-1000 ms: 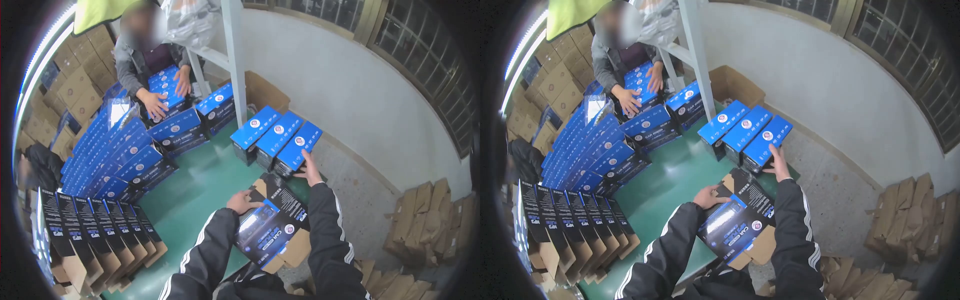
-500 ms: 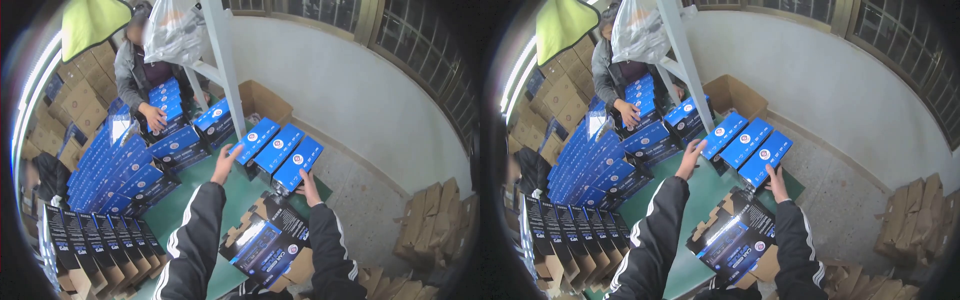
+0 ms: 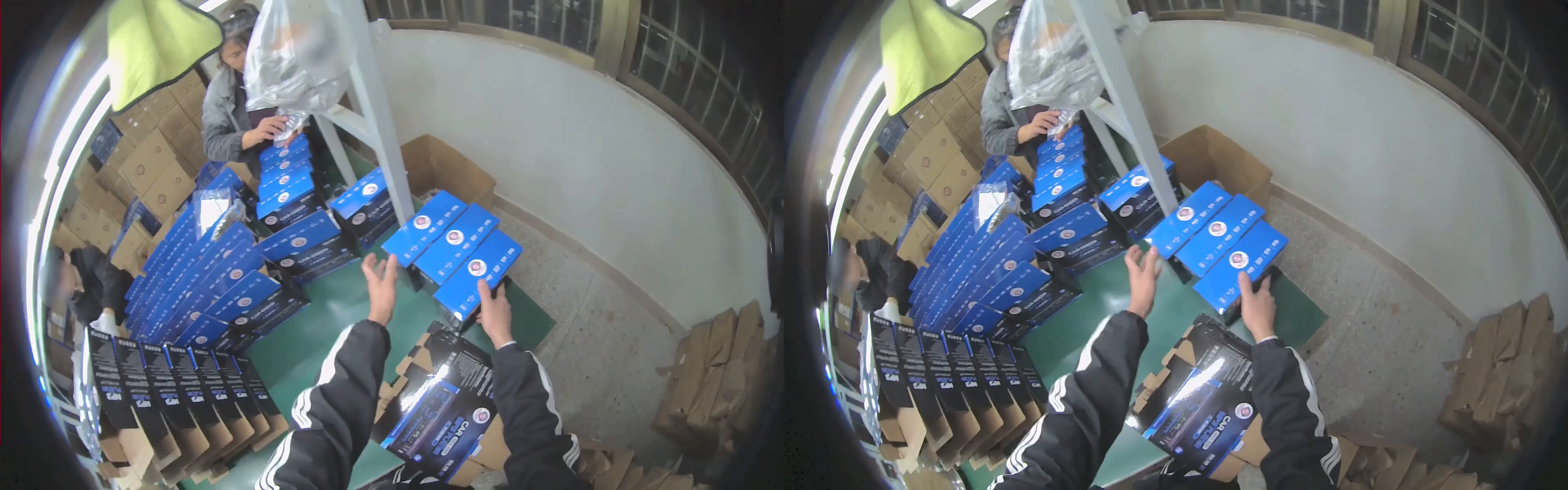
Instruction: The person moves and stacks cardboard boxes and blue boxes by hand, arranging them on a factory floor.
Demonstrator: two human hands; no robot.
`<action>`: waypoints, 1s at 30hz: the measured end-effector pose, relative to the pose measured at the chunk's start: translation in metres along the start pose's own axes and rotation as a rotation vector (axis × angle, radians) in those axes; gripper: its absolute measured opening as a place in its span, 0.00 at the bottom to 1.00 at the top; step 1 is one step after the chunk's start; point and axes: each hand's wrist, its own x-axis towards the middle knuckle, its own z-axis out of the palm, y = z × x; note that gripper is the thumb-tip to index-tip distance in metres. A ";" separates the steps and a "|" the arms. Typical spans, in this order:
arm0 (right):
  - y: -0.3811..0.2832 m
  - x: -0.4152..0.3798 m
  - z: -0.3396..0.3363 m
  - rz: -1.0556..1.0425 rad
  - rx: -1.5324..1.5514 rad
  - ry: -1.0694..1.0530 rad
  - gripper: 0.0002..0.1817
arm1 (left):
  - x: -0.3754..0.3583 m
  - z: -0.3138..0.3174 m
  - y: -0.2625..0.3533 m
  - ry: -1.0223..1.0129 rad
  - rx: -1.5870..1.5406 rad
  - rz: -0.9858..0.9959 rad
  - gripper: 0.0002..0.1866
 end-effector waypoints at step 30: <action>-0.198 -0.248 0.244 -0.802 -0.775 -0.984 0.21 | -0.265 -0.224 0.029 0.371 0.201 -0.041 0.51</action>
